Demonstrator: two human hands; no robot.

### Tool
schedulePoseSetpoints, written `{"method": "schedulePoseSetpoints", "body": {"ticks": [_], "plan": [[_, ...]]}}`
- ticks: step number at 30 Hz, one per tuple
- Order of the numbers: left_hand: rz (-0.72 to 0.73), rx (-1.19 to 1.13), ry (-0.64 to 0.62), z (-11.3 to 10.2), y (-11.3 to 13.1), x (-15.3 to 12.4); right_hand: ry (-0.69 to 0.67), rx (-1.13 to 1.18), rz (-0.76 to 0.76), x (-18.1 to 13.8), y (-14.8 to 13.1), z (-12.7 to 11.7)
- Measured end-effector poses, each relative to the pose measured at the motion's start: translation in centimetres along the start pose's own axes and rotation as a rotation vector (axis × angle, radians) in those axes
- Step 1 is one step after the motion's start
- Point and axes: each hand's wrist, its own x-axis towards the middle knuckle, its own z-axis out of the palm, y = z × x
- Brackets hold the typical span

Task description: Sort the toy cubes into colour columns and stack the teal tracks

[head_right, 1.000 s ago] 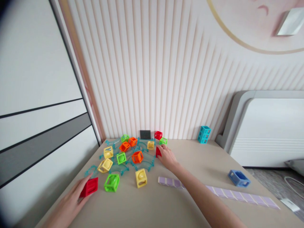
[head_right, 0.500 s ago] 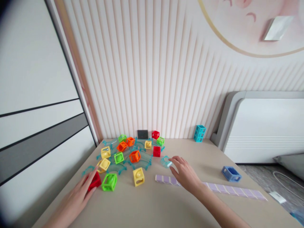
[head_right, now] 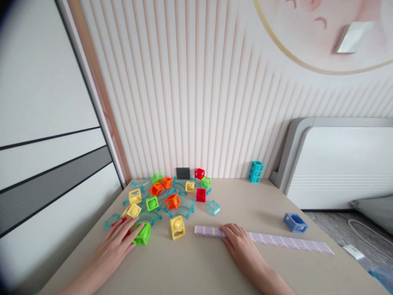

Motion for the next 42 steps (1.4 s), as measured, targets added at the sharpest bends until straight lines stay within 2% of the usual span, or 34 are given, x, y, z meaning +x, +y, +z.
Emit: {"method": "schedulePoseSetpoints", "body": {"ticks": [4,10,15,17,19,26,32,35,37,39,42], "plan": [[-0.022,0.002,-0.034,1.6,0.5,0.8,-0.019,0.034,-0.042,0.5,-0.9,0.4],[-0.012,-0.037,-0.063,1.2,1.4,2.3,-0.032,-0.013,-0.100,0.6,-3.0,0.2],[-0.040,-0.063,-0.100,1.0,2.1,3.1,-0.142,-0.029,-0.322,2.4,-7.4,-0.4],[-0.055,-0.078,-0.128,1.0,2.3,3.3,-0.194,-0.014,-0.419,3.5,-9.1,0.1],[-0.061,-0.093,-0.162,1.1,2.4,3.5,-0.220,-0.005,-0.450,4.4,-10.3,0.9],[-0.087,-0.080,-0.202,1.4,2.9,4.4,-0.198,-0.033,-0.430,6.5,-10.8,3.7],[-0.111,-0.049,-0.209,0.7,3.8,5.1,-0.178,-0.060,-0.447,6.9,-11.4,3.3],[-0.100,-0.048,-0.213,0.3,3.9,5.0,-0.121,-0.096,-0.450,6.5,-10.4,1.8],[-0.103,-0.045,-0.202,0.1,3.9,4.9,-0.013,-0.147,-0.368,6.1,-8.0,0.2],[-0.110,-0.036,-0.182,0.1,3.9,4.7,0.122,-0.237,-0.193,5.4,-4.1,-1.9],[-0.115,-0.005,-0.136,0.2,3.9,4.8,0.301,-0.451,0.228,3.6,3.5,-5.2]]}}
